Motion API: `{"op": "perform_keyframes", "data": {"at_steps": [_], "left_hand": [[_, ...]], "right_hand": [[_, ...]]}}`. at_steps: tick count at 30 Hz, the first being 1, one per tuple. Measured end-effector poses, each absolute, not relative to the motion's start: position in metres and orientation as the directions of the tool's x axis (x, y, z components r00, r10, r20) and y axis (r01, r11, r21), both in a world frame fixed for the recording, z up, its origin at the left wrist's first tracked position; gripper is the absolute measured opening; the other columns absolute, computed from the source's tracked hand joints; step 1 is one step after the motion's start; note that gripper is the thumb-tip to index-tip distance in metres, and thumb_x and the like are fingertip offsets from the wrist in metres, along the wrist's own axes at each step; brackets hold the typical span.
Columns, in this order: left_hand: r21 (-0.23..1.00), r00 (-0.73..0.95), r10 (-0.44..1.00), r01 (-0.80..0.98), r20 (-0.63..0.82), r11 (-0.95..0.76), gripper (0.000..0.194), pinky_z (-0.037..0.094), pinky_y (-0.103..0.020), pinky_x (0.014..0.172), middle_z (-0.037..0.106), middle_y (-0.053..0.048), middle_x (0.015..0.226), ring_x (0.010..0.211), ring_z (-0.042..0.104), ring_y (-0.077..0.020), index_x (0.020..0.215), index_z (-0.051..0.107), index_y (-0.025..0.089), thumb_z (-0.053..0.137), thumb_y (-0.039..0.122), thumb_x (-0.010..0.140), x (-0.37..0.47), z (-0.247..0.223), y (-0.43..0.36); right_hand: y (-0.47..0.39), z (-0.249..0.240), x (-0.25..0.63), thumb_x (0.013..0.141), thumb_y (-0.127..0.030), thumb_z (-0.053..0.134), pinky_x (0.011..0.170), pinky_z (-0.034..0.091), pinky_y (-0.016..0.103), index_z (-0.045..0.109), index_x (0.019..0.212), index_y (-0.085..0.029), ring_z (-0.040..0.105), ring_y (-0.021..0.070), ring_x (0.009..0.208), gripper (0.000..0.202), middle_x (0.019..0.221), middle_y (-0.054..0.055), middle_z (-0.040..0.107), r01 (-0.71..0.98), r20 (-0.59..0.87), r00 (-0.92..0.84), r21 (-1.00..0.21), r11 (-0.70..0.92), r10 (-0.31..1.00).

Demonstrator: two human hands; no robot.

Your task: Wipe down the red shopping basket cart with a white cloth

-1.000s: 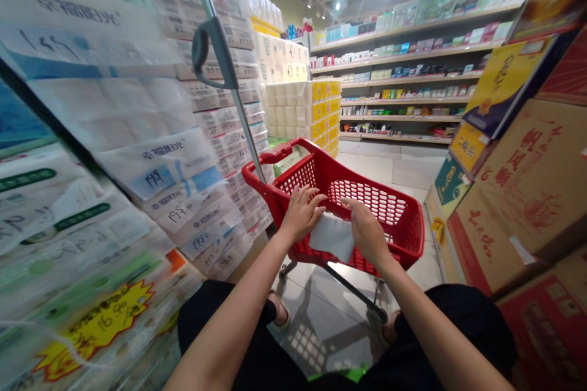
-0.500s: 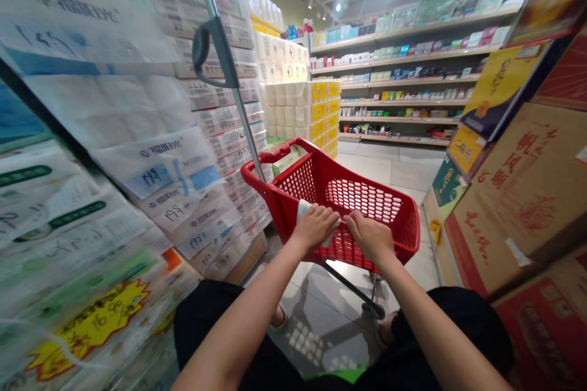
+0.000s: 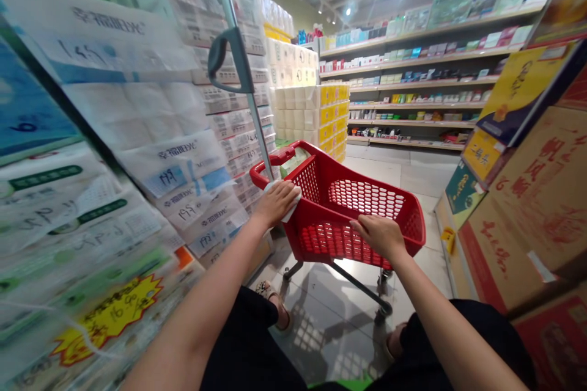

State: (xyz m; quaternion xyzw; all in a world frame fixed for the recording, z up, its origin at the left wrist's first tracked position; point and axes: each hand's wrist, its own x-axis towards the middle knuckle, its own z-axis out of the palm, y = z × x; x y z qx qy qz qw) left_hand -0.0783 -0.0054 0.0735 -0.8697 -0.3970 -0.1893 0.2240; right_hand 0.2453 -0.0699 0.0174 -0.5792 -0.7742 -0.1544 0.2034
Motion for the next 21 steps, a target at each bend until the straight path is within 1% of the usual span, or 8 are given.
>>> {"op": "perform_keyframes", "data": {"at_steps": [3, 5, 7, 11, 14, 18, 21], "left_hand": [[-0.199, 0.532, 0.622, 0.828, 0.574, -0.525, 0.030, 0.024, -0.045, 0.114, 0.053, -0.008, 0.128, 0.128, 0.041, -0.0248, 0.125, 0.051, 0.025, 0.040, 0.030, 0.097, -0.067, 0.067, -0.011], [-0.159, 0.469, 0.641, 0.862, 0.608, -0.481, 0.027, 0.026, -0.046, 0.113, 0.056, -0.008, 0.122, 0.123, 0.045, -0.0255, 0.120, 0.054, 0.025, 0.040, 0.029, 0.097, -0.056, 0.062, -0.016], [-0.144, 0.442, 0.648, 0.876, 0.620, -0.461, 0.024, 0.028, -0.045, 0.111, 0.058, -0.008, 0.115, 0.116, 0.048, -0.0253, 0.114, 0.056, 0.025, 0.039, 0.026, 0.097, -0.046, 0.060, -0.020], [-0.169, 0.503, 0.618, 0.839, 0.604, -0.517, 0.022, 0.033, -0.042, 0.108, 0.061, -0.007, 0.105, 0.106, 0.053, -0.0224, 0.110, 0.058, 0.023, 0.041, 0.020, 0.096, -0.021, 0.054, -0.029], [-0.172, 0.570, 0.575, 0.782, 0.587, -0.599, 0.022, 0.035, -0.040, 0.107, 0.062, -0.005, 0.104, 0.104, 0.055, -0.0202, 0.113, 0.057, 0.022, 0.044, 0.018, 0.096, 0.012, 0.041, -0.041], [-0.148, 0.619, 0.515, 0.713, 0.593, -0.685, 0.028, 0.036, -0.038, 0.108, 0.062, -0.006, 0.114, 0.111, 0.054, -0.0191, 0.123, 0.053, 0.020, 0.042, 0.022, 0.097, 0.063, 0.022, -0.060], [-0.164, 0.659, 0.482, 0.672, 0.577, -0.723, 0.033, 0.037, -0.037, 0.107, 0.060, -0.007, 0.121, 0.115, 0.053, -0.0194, 0.129, 0.050, 0.018, 0.039, 0.026, 0.099, 0.081, 0.018, -0.069]], "right_hand": [[-0.065, 0.016, 0.247, 0.098, -0.057, 0.028, 0.056, 0.017, 0.027, 0.062, 0.078, -0.020, 0.057, 0.0136, 0.067, 0.054, 0.075, 0.003, 0.068, 0.961, 0.492, -0.245, 0.007, 0.277, 0.836], [-0.064, 0.015, 0.248, 0.097, -0.058, 0.028, 0.056, 0.017, 0.027, 0.062, 0.077, -0.020, 0.057, 0.0138, 0.068, 0.054, 0.075, 0.003, 0.068, 0.962, 0.491, -0.240, 0.005, 0.272, 0.837], [-0.063, 0.015, 0.249, 0.097, -0.058, 0.028, 0.056, 0.017, 0.027, 0.062, 0.076, -0.020, 0.057, 0.0138, 0.068, 0.055, 0.075, 0.003, 0.068, 0.964, 0.491, -0.232, 0.001, 0.266, 0.840], [-0.064, 0.015, 0.252, 0.096, -0.059, 0.029, 0.055, 0.017, 0.027, 0.063, 0.076, -0.021, 0.057, 0.0140, 0.067, 0.055, 0.073, 0.003, 0.068, 0.966, 0.496, -0.222, -0.005, 0.258, 0.840], [-0.066, 0.013, 0.253, 0.096, -0.057, 0.033, 0.056, 0.018, 0.028, 0.063, 0.075, -0.021, 0.057, 0.0142, 0.065, 0.052, 0.072, 0.003, 0.068, 0.965, 0.515, -0.225, -0.001, 0.263, 0.827], [-0.071, 0.011, 0.259, 0.095, -0.050, 0.038, 0.058, 0.022, 0.028, 0.063, 0.076, -0.021, 0.058, 0.0153, 0.067, 0.042, 0.074, 0.004, 0.069, 0.959, 0.541, -0.253, 0.027, 0.284, 0.802], [-0.075, 0.009, 0.267, 0.094, -0.046, 0.042, 0.060, 0.024, 0.028, 0.064, 0.081, -0.021, 0.059, 0.0162, 0.071, 0.036, 0.079, 0.004, 0.071, 0.947, 0.549, -0.292, 0.054, 0.315, 0.783]]}}
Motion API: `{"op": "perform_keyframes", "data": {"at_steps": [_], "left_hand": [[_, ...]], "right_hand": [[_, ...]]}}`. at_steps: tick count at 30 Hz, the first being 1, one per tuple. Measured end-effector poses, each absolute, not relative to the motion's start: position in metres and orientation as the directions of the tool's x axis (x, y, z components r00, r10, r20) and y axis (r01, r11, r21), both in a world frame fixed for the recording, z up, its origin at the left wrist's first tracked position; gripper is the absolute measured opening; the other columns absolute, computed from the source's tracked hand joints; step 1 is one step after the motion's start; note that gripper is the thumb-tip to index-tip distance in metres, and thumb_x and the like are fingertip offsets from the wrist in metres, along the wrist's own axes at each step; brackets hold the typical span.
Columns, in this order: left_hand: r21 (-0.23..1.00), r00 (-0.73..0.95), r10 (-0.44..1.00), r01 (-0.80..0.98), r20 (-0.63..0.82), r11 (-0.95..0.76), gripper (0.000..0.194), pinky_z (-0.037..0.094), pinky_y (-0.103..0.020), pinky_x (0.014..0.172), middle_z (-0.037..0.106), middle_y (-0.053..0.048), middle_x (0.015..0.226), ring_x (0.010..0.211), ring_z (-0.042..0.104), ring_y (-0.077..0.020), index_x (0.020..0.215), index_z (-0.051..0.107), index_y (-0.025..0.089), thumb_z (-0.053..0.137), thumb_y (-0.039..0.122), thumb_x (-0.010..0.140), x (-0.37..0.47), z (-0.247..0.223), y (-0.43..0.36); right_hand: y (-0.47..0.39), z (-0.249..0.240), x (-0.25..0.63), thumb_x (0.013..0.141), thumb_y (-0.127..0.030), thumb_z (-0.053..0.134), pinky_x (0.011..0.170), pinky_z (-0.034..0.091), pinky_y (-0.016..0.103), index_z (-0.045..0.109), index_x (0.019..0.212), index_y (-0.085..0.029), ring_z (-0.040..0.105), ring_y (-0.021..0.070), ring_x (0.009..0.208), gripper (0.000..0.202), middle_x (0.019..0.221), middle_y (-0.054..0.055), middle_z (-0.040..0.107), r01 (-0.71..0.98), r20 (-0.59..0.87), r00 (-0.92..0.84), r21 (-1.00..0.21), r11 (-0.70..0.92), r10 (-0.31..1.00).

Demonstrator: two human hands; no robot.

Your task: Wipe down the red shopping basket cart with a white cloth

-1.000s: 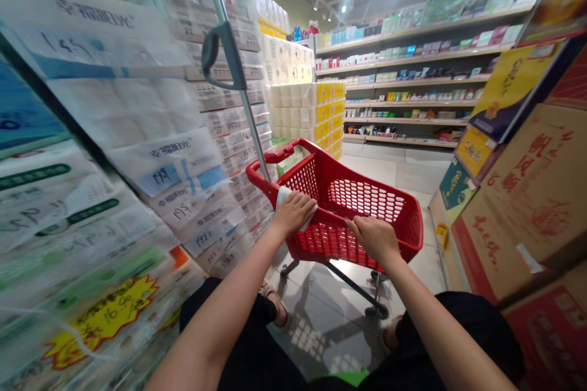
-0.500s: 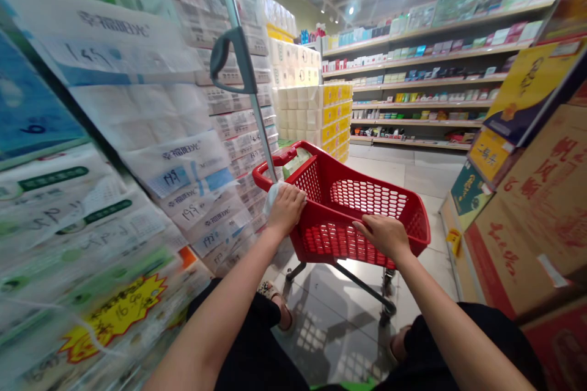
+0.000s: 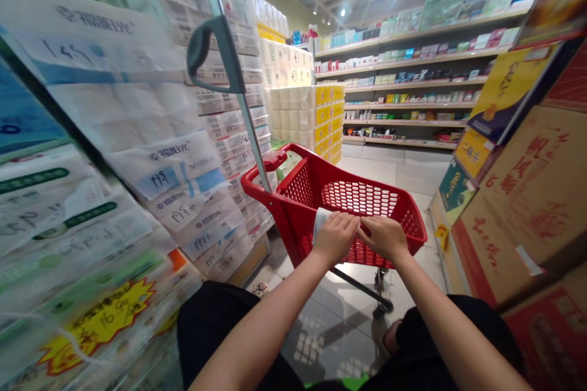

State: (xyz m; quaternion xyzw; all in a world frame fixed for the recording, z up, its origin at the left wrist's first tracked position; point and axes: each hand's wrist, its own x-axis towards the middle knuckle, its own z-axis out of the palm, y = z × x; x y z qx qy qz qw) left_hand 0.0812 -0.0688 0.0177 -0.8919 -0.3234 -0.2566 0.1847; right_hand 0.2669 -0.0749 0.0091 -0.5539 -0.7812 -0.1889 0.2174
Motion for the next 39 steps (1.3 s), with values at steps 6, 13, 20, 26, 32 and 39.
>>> {"op": "perform_keyframes", "data": {"at_steps": [6, 13, 20, 26, 32, 39], "left_hand": [[-0.298, 0.758, 0.459, 0.621, 0.462, -0.725, 0.042, 0.037, -0.035, 0.107, 0.057, -0.007, 0.127, 0.120, 0.051, -0.0178, 0.143, 0.036, 0.020, 0.034, 0.024, 0.101, 0.048, 0.032, -0.066], [-0.484, 0.779, 0.435, 0.623, 0.451, -0.614, 0.055, 0.022, -0.036, 0.120, 0.029, -0.001, 0.156, 0.145, 0.023, -0.0179, 0.151, 0.023, 0.023, 0.032, 0.013, 0.098, -0.012, 0.034, -0.066], [-0.476, 0.698, 0.518, 0.716, 0.495, -0.510, 0.064, 0.018, -0.037, 0.122, 0.025, 0.004, 0.157, 0.145, 0.020, -0.0143, 0.152, 0.017, 0.027, 0.031, 0.005, 0.094, -0.066, 0.018, -0.070], [-0.355, 0.582, 0.547, 0.808, 0.602, -0.470, 0.054, 0.022, -0.041, 0.120, 0.034, -0.004, 0.153, 0.143, 0.028, -0.0210, 0.150, 0.027, 0.023, 0.037, 0.019, 0.097, -0.062, 0.050, -0.062], [-0.229, 0.435, 0.618, 0.894, 0.655, -0.386, 0.034, 0.029, -0.045, 0.113, 0.061, -0.013, 0.112, 0.122, 0.048, -0.0288, 0.113, 0.061, 0.015, 0.042, 0.037, 0.096, -0.024, 0.066, -0.046], [-0.149, 0.418, 0.638, 0.890, 0.647, -0.432, 0.027, 0.032, -0.047, 0.106, 0.057, -0.010, 0.099, 0.105, 0.049, -0.0277, 0.094, 0.058, 0.017, 0.039, 0.037, 0.097, 0.037, 0.032, -0.058]], "right_hand": [[-0.077, 0.009, 0.289, 0.095, -0.053, 0.039, 0.059, 0.022, 0.028, 0.061, 0.072, -0.020, 0.057, 0.0142, 0.064, 0.046, 0.070, 0.003, 0.067, 0.941, 0.571, -0.312, 0.079, 0.328, 0.759], [-0.074, 0.009, 0.304, 0.096, -0.055, 0.037, 0.057, 0.020, 0.028, 0.058, 0.069, -0.020, 0.054, 0.0128, 0.062, 0.049, 0.068, 0.001, 0.065, 0.934, 0.556, -0.336, 0.095, 0.344, 0.760], [-0.072, 0.011, 0.300, 0.095, -0.057, 0.037, 0.057, 0.020, 0.028, 0.062, 0.072, -0.021, 0.055, 0.0137, 0.063, 0.050, 0.069, 0.002, 0.066, 0.940, 0.539, -0.312, 0.053, 0.338, 0.782], [-0.070, 0.015, 0.293, 0.095, -0.059, 0.035, 0.058, 0.021, 0.027, 0.065, 0.077, -0.023, 0.057, 0.0146, 0.066, 0.050, 0.072, 0.002, 0.067, 0.938, 0.526, -0.296, 0.003, 0.347, 0.797], [-0.072, 0.014, 0.283, 0.096, -0.059, 0.030, 0.056, 0.018, 0.027, 0.063, 0.072, -0.021, 0.056, 0.0145, 0.064, 0.056, 0.069, 0.003, 0.067, 0.955, 0.534, -0.257, 0.012, 0.297, 0.805], [-0.081, 0.010, 0.264, 0.098, -0.055, 0.028, 0.056, 0.019, 0.028, 0.060, 0.072, -0.021, 0.056, 0.0146, 0.065, 0.054, 0.070, 0.004, 0.067, 0.962, 0.535, -0.249, 0.042, 0.269, 0.808]]}}
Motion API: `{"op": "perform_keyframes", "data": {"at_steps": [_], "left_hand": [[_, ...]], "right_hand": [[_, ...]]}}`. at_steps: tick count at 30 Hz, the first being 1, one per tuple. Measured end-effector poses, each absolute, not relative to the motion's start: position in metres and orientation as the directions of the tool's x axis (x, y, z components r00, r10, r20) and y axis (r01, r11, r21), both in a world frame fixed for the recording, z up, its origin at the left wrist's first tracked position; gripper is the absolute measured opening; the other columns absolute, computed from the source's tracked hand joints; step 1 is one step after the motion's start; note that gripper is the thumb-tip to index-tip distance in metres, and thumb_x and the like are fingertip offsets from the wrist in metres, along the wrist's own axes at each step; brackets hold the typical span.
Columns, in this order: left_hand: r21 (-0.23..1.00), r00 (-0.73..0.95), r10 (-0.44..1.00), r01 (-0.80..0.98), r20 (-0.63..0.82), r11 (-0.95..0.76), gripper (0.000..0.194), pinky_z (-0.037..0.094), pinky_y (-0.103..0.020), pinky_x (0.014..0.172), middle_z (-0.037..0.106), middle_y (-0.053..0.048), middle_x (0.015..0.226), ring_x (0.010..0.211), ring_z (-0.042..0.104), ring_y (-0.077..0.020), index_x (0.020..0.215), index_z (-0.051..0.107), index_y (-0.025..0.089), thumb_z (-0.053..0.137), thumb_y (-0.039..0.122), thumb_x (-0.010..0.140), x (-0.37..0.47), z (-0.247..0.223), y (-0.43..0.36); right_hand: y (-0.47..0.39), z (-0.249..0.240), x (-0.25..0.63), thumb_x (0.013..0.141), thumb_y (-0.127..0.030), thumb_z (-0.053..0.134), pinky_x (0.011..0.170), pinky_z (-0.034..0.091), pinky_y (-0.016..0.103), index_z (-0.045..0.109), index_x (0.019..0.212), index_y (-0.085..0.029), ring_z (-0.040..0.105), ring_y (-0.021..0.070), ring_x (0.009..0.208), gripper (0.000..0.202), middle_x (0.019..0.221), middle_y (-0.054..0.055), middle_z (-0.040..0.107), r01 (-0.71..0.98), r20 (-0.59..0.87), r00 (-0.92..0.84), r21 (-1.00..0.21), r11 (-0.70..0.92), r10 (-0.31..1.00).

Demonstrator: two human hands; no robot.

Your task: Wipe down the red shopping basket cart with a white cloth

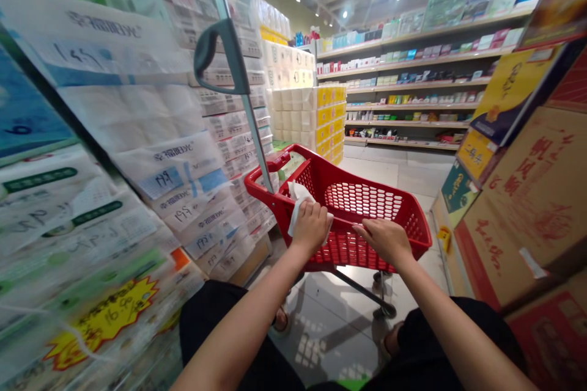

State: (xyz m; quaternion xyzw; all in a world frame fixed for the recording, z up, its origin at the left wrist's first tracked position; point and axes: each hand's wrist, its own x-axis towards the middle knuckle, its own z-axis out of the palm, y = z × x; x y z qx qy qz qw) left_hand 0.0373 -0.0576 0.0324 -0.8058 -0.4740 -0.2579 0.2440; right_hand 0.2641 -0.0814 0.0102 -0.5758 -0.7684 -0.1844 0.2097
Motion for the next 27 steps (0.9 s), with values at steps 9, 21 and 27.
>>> {"op": "perform_keyframes", "data": {"at_steps": [9, 21, 27], "left_hand": [[-0.055, 0.563, 0.633, 0.769, 0.531, -0.637, 0.025, 0.028, -0.045, 0.105, 0.053, -0.006, 0.102, 0.100, 0.047, -0.0225, 0.094, 0.053, 0.020, 0.034, 0.035, 0.099, 0.055, 0.023, -0.062], [-0.060, 0.622, 0.599, 0.717, 0.505, -0.695, 0.027, 0.029, -0.043, 0.100, 0.054, -0.004, 0.099, 0.097, 0.046, -0.0214, 0.092, 0.053, 0.020, 0.033, 0.036, 0.100, 0.049, 0.026, -0.060], [-0.044, 0.637, 0.578, 0.690, 0.509, -0.722, 0.028, 0.031, -0.042, 0.099, 0.054, -0.003, 0.098, 0.097, 0.046, -0.0209, 0.091, 0.053, 0.020, 0.034, 0.038, 0.100, 0.053, 0.027, -0.050]], "right_hand": [[-0.093, 0.007, 0.246, 0.097, -0.057, 0.030, 0.059, 0.023, 0.029, 0.056, 0.074, -0.021, 0.057, 0.0169, 0.067, 0.051, 0.069, 0.005, 0.065, 0.968, 0.581, -0.213, 0.017, 0.250, 0.786], [-0.109, 0.007, 0.253, 0.098, -0.051, 0.032, 0.063, 0.029, 0.030, 0.056, 0.089, -0.021, 0.059, 0.0189, 0.071, 0.040, 0.073, 0.004, 0.065, 0.958, 0.525, -0.235, -0.016, 0.285, 0.818], [-0.112, 0.013, 0.264, 0.098, -0.047, 0.033, 0.069, 0.038, 0.031, 0.055, 0.111, -0.023, 0.062, 0.0203, 0.087, 0.036, 0.097, 0.006, 0.069, 0.919, 0.457, -0.325, -0.054, 0.391, 0.828]]}}
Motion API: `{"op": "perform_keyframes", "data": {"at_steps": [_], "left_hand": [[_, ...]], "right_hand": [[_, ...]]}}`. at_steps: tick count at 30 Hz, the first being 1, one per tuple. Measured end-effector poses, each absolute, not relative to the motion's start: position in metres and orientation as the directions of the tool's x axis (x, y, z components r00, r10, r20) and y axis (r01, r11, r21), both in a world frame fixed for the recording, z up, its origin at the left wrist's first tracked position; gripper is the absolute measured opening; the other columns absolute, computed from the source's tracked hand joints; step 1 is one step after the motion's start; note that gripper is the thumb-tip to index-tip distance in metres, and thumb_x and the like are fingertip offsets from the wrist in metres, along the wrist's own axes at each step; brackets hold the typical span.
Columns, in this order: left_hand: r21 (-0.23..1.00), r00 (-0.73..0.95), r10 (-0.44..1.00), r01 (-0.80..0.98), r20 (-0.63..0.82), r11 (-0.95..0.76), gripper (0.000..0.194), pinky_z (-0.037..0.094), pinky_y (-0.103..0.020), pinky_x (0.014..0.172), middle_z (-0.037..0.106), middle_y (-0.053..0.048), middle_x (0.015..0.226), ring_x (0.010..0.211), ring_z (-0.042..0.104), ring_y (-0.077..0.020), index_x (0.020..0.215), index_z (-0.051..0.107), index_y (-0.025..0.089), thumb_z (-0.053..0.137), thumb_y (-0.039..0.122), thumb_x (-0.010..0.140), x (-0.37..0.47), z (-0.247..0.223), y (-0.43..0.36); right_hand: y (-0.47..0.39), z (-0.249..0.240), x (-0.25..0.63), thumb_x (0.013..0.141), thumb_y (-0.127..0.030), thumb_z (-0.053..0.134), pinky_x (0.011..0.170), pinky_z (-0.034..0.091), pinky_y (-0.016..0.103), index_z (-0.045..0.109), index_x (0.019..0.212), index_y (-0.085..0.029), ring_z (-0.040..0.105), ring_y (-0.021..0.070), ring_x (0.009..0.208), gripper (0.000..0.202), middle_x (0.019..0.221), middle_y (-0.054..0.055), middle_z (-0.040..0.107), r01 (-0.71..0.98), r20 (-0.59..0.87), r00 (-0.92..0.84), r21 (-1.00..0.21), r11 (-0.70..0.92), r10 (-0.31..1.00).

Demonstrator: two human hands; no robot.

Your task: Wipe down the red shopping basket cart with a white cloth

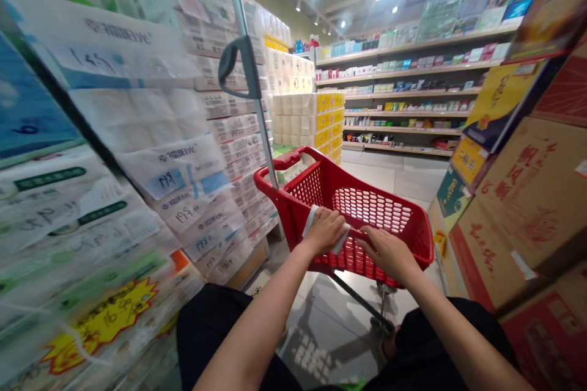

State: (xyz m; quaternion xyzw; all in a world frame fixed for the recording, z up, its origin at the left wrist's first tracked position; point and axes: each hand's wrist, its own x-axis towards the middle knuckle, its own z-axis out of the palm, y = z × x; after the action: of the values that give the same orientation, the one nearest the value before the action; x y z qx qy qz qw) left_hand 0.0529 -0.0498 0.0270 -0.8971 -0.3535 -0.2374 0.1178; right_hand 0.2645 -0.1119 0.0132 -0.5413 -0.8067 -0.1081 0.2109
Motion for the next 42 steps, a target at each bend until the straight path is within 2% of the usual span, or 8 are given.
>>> {"op": "perform_keyframes", "data": {"at_steps": [7, 14, 19, 24, 28, 33, 38, 42], "left_hand": [[0.046, 0.664, 0.595, 0.649, 0.453, -0.759, 0.028, 0.025, -0.044, 0.107, 0.055, -0.001, 0.098, 0.101, 0.048, -0.0188, 0.091, 0.054, 0.022, 0.033, 0.038, 0.100, 0.044, 0.033, -0.019], [0.073, 0.588, 0.664, 0.721, 0.462, -0.689, 0.028, 0.013, -0.052, 0.117, 0.055, -0.002, 0.107, 0.116, 0.044, -0.0191, 0.098, 0.054, 0.021, 0.030, 0.036, 0.100, 0.045, 0.019, 0.001], [0.091, 0.563, 0.658, 0.721, 0.500, -0.687, 0.028, 0.012, -0.052, 0.120, 0.054, -0.002, 0.113, 0.123, 0.041, -0.0182, 0.105, 0.053, 0.023, 0.028, 0.036, 0.101, 0.060, 0.003, -0.020], [0.118, 0.550, 0.660, 0.716, 0.511, -0.688, 0.026, 0.017, -0.051, 0.120, 0.055, -0.003, 0.117, 0.125, 0.042, -0.0182, 0.107, 0.052, 0.022, 0.029, 0.033, 0.101, 0.066, -0.005, -0.051], [0.154, 0.503, 0.678, 0.731, 0.536, -0.664, 0.025, 0.019, -0.050, 0.121, 0.057, -0.004, 0.115, 0.127, 0.042, -0.0181, 0.107, 0.053, 0.021, 0.030, 0.030, 0.101, 0.064, -0.007, -0.074], [0.224, 0.452, 0.706, 0.733, 0.545, -0.642, 0.026, 0.023, -0.048, 0.120, 0.055, -0.005, 0.125, 0.137, 0.033, -0.0187, 0.113, 0.053, 0.021, 0.031, 0.027, 0.100, 0.063, -0.012, -0.108], [0.250, 0.432, 0.724, 0.738, 0.538, -0.626, 0.048, 0.026, -0.051, 0.119, 0.039, -0.011, 0.147, 0.144, 0.022, -0.0250, 0.142, 0.031, 0.017, 0.038, 0.028, 0.096, 0.077, -0.034, -0.159], [0.440, 0.348, 0.772, 0.665, 0.532, -0.603, 0.050, 0.041, -0.046, 0.109, 0.040, -0.011, 0.146, 0.135, 0.038, -0.0230, 0.146, 0.023, 0.021, 0.029, 0.019, 0.096, 0.077, -0.033, -0.184]], "right_hand": [[-0.113, 0.013, 0.331, 0.097, -0.048, 0.033, 0.095, 0.034, 0.040, 0.065, 0.092, -0.026, 0.061, 0.0194, 0.090, 0.040, 0.088, 0.002, 0.071, 0.932, 0.435, -0.312, -0.031, 0.360, 0.845], [-0.129, -0.020, 0.341, 0.099, -0.036, 0.023, 0.107, 0.026, 0.047, 0.061, 0.085, -0.025, 0.058, 0.0196, 0.095, 0.042, 0.087, 0.001, 0.067, 0.955, 0.482, -0.134, -0.171, 0.244, 0.866], [-0.138, -0.024, 0.303, 0.098, -0.034, 0.025, 0.113, 0.021, 0.047, 0.060, 0.112, -0.027, 0.056, 0.0214, 0.106, 0.038, 0.109, 0.003, 0.066, 0.938, 0.569, -0.115, -0.207, 0.277, 0.814], [-0.151, -0.019, 0.269, 0.098, -0.036, 0.026, 0.107, 0.031, 0.043, 0.035, 0.145, -0.029, 0.046, 0.0229, 0.125, 0.048, 0.135, 0.005, 0.054, 0.911, 0.564, -0.095, -0.284, 0.301, 0.820], [-0.152, -0.026, 0.246, 0.099, -0.041, 0.024, 0.106, 0.030, 0.045, 0.012, 0.153, -0.031, 0.037, 0.0242, 0.135, 0.057, 0.150, 0.006, 0.038, 0.896, 0.547, -0.049, -0.345, 0.279, 0.836], [-0.145, -0.034, 0.221, 0.099, -0.046, 0.023, 0.110, 0.025, 0.050, 0.002, 0.154, -0.031, 0.029, 0.0244, 0.141, 0.061, 0.157, 0.005, 0.026, 0.849, 0.500, -0.025, -0.447, 0.282, 0.866], [-0.135, -0.023, 0.214, 0.099, -0.049, 0.017, 0.109, 0.030, 0.048, 0.017, 0.152, -0.029, 0.033, 0.0232, 0.139, 0.057, 0.155, 0.006, 0.030, 0.703, 0.415, -0.023, -0.640, 0.309, 0.910], [-0.126, 0.001, 0.220, 0.100, -0.047, 0.013, 0.098, 0.045, 0.037, 0.040, 0.142, -0.030, 0.054, 0.0187, 0.123, 0.053, 0.140, 0.004, 0.053, 0.613, 0.380, -0.154, -0.687, 0.390, 0.912]]}}
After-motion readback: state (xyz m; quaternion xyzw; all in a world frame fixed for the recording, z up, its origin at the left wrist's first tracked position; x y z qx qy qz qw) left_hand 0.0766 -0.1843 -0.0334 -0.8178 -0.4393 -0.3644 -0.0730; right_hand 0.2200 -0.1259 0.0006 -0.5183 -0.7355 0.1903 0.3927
